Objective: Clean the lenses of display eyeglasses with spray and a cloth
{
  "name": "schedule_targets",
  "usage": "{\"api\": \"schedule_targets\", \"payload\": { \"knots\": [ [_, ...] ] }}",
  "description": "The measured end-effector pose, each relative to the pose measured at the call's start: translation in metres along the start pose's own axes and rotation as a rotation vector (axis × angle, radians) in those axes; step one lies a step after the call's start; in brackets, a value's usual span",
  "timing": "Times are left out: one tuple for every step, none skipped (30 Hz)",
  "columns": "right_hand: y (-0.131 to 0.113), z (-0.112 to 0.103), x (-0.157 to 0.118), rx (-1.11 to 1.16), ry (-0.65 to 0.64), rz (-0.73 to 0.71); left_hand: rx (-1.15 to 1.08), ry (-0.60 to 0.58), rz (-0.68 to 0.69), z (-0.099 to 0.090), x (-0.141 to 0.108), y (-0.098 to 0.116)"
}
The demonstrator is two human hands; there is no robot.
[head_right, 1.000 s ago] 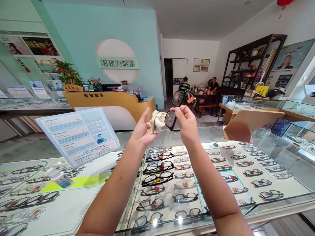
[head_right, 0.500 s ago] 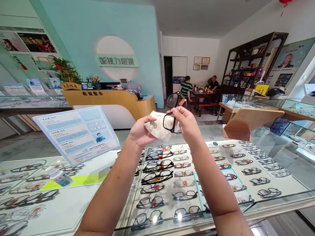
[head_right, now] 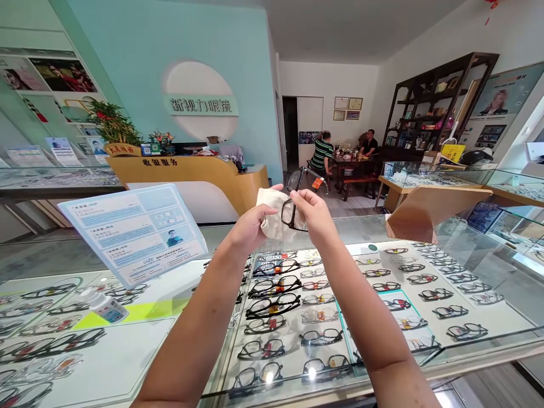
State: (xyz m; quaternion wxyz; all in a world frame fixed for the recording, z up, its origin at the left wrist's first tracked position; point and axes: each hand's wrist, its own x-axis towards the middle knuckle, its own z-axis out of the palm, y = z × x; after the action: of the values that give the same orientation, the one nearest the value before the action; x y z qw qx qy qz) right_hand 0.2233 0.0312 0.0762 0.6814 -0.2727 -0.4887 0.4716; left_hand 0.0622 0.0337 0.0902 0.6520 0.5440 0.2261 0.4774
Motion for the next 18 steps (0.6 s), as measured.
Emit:
{"api": "schedule_targets", "payload": {
  "knots": [
    [0.001, 0.002, -0.001, 0.033, -0.01, 0.021, -0.004, -0.038, 0.018, 0.0, 0.0, 0.0],
    [0.002, 0.004, -0.001, 0.062, -0.016, 0.033, -0.013, -0.075, 0.034, 0.0, -0.001, 0.001],
    [0.003, 0.005, -0.001, 0.086, -0.015, 0.038, -0.028, -0.102, 0.046, 0.0, -0.001, 0.001],
    [0.004, 0.007, -0.001, 0.106, -0.01, 0.035, -0.05, -0.118, 0.051, 0.001, -0.001, 0.001],
    [0.005, 0.008, -0.001, 0.123, 0.0, 0.027, -0.079, -0.125, 0.051, 0.003, -0.001, 0.001],
    [0.007, 0.009, -0.001, 0.139, 0.011, 0.014, -0.111, -0.123, 0.047, 0.005, -0.001, 0.001],
    [0.008, 0.009, 0.0, 0.154, 0.024, 0.001, -0.141, -0.113, 0.044, 0.007, 0.0, 0.0],
    [0.01, 0.01, 0.0, 0.165, 0.036, -0.01, -0.163, -0.097, 0.044, 0.009, 0.001, -0.002],
    [0.012, 0.01, 0.001, 0.174, 0.048, -0.018, -0.176, -0.074, 0.053, 0.011, 0.002, -0.003],
    [0.014, 0.011, 0.001, 0.179, 0.058, -0.022, -0.177, -0.043, 0.072, 0.013, 0.003, -0.005],
    [0.015, 0.012, 0.002, 0.185, 0.07, -0.023, -0.165, 0.0, 0.094, 0.014, 0.004, -0.008],
    [0.016, 0.012, 0.002, 0.192, 0.079, -0.023, -0.143, 0.051, 0.111, 0.015, 0.005, -0.01],
    [0.017, 0.013, 0.002, 0.199, 0.084, -0.026, -0.118, 0.101, 0.118, 0.016, 0.005, -0.012],
    [0.017, 0.013, 0.002, 0.207, 0.085, -0.033, -0.097, 0.142, 0.118, 0.017, 0.005, -0.013],
    [0.017, 0.013, 0.002, 0.217, 0.085, -0.043, -0.081, 0.168, 0.113, 0.017, 0.005, -0.014],
    [0.016, 0.013, 0.002, 0.227, 0.082, -0.053, -0.074, 0.178, 0.11, 0.018, 0.004, -0.015],
    [0.015, 0.013, 0.001, 0.235, 0.076, -0.061, -0.074, 0.176, 0.113, 0.018, 0.003, -0.015],
    [0.014, 0.012, 0.001, 0.24, 0.065, -0.064, -0.075, 0.171, 0.125, 0.019, 0.002, -0.015]
  ]
}}
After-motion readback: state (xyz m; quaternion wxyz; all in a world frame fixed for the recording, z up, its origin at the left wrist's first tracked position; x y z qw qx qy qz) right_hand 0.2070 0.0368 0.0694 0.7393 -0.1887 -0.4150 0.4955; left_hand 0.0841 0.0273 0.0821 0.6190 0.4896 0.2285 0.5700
